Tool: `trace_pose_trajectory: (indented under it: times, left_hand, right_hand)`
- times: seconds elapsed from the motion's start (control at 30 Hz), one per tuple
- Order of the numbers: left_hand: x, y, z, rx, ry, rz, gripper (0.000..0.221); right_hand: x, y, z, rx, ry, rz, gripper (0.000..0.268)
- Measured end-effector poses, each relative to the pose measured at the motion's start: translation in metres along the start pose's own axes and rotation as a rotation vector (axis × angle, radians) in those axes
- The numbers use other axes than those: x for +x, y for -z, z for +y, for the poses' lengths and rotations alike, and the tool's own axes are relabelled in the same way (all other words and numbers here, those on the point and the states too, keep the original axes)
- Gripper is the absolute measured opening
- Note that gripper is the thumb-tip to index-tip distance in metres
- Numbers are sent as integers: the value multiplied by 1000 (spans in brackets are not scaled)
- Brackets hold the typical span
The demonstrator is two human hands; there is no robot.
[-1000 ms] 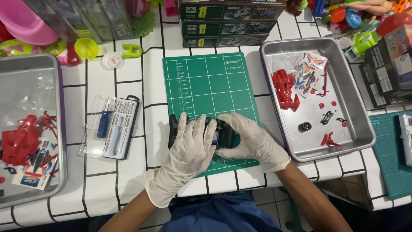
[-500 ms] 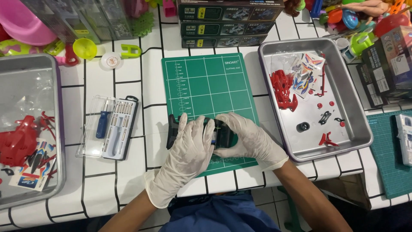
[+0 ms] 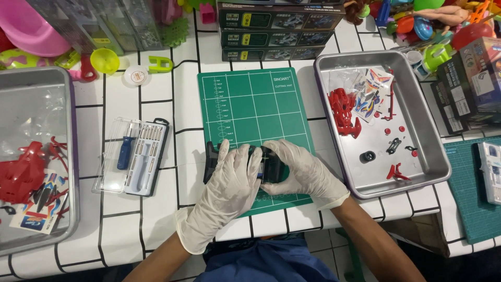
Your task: Assembling a mini 4WD model car by installing the motor, gears, batteries, and body shell onto the chassis.
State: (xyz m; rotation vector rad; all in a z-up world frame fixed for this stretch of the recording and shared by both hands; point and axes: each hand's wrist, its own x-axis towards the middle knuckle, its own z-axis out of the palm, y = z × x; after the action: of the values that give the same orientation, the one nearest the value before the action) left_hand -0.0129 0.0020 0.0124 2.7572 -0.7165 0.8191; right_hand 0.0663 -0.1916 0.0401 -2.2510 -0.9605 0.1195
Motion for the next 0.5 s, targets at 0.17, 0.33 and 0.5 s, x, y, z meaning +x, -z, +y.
trace_pose_trajectory:
  times: [0.17, 0.33, 0.5]
  left_hand:
    - [3, 1, 1, 30, -18, -4, 59]
    - [2, 1, 0, -6, -8, -5, 60]
    - [-2, -4, 2, -5, 22, -8, 65]
  right_hand:
    - [-2, -3, 1, 11, -7, -9, 92]
    - [-2, -1, 1, -10, -39, -33, 91]
    - [0, 8, -6, -13, -47, -57, 88]
